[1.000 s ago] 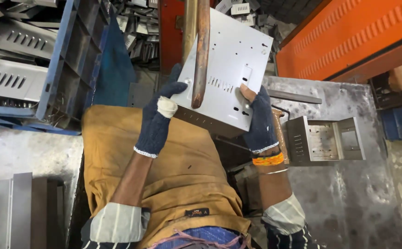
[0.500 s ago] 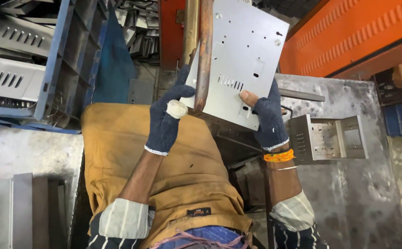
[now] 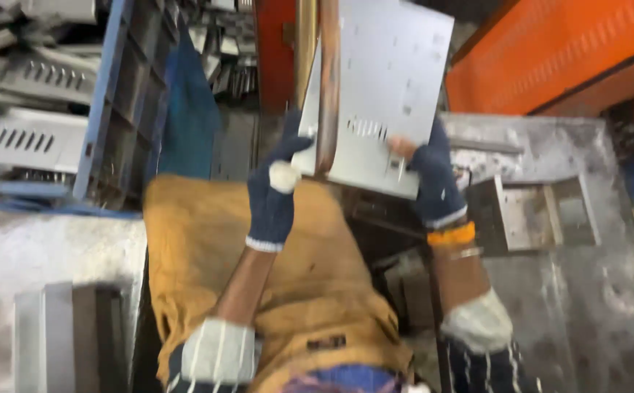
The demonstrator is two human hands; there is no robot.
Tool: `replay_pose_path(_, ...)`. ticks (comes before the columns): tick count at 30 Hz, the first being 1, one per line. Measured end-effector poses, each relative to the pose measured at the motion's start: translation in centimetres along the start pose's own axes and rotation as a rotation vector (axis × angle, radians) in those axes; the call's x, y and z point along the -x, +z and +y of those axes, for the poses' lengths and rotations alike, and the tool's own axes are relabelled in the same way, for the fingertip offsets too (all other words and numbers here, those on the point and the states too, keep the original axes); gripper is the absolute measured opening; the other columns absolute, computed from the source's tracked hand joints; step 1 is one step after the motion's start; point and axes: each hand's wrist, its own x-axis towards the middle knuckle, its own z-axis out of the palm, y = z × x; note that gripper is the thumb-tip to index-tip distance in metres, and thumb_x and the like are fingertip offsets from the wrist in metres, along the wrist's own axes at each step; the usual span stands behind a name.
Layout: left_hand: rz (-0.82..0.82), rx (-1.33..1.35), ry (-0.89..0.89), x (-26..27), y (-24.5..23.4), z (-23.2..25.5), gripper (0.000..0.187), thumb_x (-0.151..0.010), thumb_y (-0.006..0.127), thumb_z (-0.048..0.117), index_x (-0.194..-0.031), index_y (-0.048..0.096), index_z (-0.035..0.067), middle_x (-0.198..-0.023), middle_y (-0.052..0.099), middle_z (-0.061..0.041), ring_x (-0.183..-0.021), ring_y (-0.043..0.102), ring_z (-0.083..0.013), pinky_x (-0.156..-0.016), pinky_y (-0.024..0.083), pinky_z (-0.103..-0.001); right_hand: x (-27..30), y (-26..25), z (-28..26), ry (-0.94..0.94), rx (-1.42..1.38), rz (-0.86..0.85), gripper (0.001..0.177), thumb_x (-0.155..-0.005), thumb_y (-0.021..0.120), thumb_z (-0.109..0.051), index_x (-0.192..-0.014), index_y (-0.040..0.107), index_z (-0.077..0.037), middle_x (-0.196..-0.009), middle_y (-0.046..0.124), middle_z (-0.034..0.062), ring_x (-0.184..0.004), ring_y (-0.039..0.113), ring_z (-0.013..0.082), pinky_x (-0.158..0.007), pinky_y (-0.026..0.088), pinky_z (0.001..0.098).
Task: The person repeatedly picks rectangular metal panels from a blue bin, positions them against a vertical bending tool, and bends them into L-shaped pieces. The bent pieces are placed on a nearby metal table. The process is repeated for multiple panels throughout the clip.
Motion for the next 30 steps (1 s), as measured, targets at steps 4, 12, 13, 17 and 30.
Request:
replay_pose_path(4,-0.001,-0.065,-0.015,0.0,1.2,1.5,0.050,-0.106,0.062,0.032,-0.142,0.063,-0.003,-0.155,0.053,-0.023,-0.150,0.045,-0.0272,-0.136,0.030,-0.044,-1.2,-1.5,0.7,0.039,-0.067,0.002,0.062,-0.083,0.075,-0.020,-0.138,0.056,0.003,-0.118,0.069,0.0117,-0.102,0.069,0.0201,-0.088,0.059,0.0328)
replay_pose_path(12,-0.078,-0.525,-0.047,0.4,3.9,3.7,0.099,-0.083,0.092,0.019,-0.162,0.035,0.005,-0.168,0.040,-0.016,-0.146,0.055,-0.0210,-0.121,0.050,-0.038,-3.8,-3.2,1.1,0.047,0.016,-0.094,0.056,-0.087,0.073,-0.025,-0.132,0.061,0.005,-0.113,0.069,0.0090,-0.098,0.067,0.0153,-0.084,0.057,0.0285)
replay_pose_path(13,-0.078,-0.527,-0.044,0.3,3.9,3.5,0.099,-0.083,0.092,0.019,-0.162,0.035,0.005,-0.168,0.040,-0.016,-0.146,0.055,-0.0210,-0.121,0.050,-0.038,-4.1,-3.2,1.0,0.044,0.016,-0.096,0.056,-0.087,0.073,-0.025,-0.132,0.061,0.005,-0.113,0.069,0.0090,-0.098,0.067,0.0153,-0.084,0.057,0.0285)
replay_pose_path(17,-0.058,-0.607,0.036,0.5,3.9,3.2,0.099,-0.084,0.092,0.015,-0.163,0.033,0.003,-0.170,0.035,-0.017,-0.151,0.048,-0.0242,-0.123,0.046,-0.040,-4.6,-3.4,1.2,0.062,0.015,-0.110,0.058,-0.086,0.073,-0.022,-0.136,0.058,0.004,-0.114,0.069,0.0096,-0.098,0.069,0.0167,-0.083,0.059,0.0307)
replay_pose_path(30,-0.006,-0.469,-0.094,-0.3,2.2,6.0,0.089,-0.085,0.083,0.012,-0.162,0.039,0.005,-0.160,0.054,-0.011,-0.141,0.058,-0.0172,-0.117,0.049,-0.035,-3.6,0.4,0.2,0.002,-0.085,-0.088,0.064,-0.082,0.071,-0.019,-0.140,0.055,0.003,-0.117,0.068,0.0126,-0.099,0.071,0.0206,-0.086,0.062,0.0341)
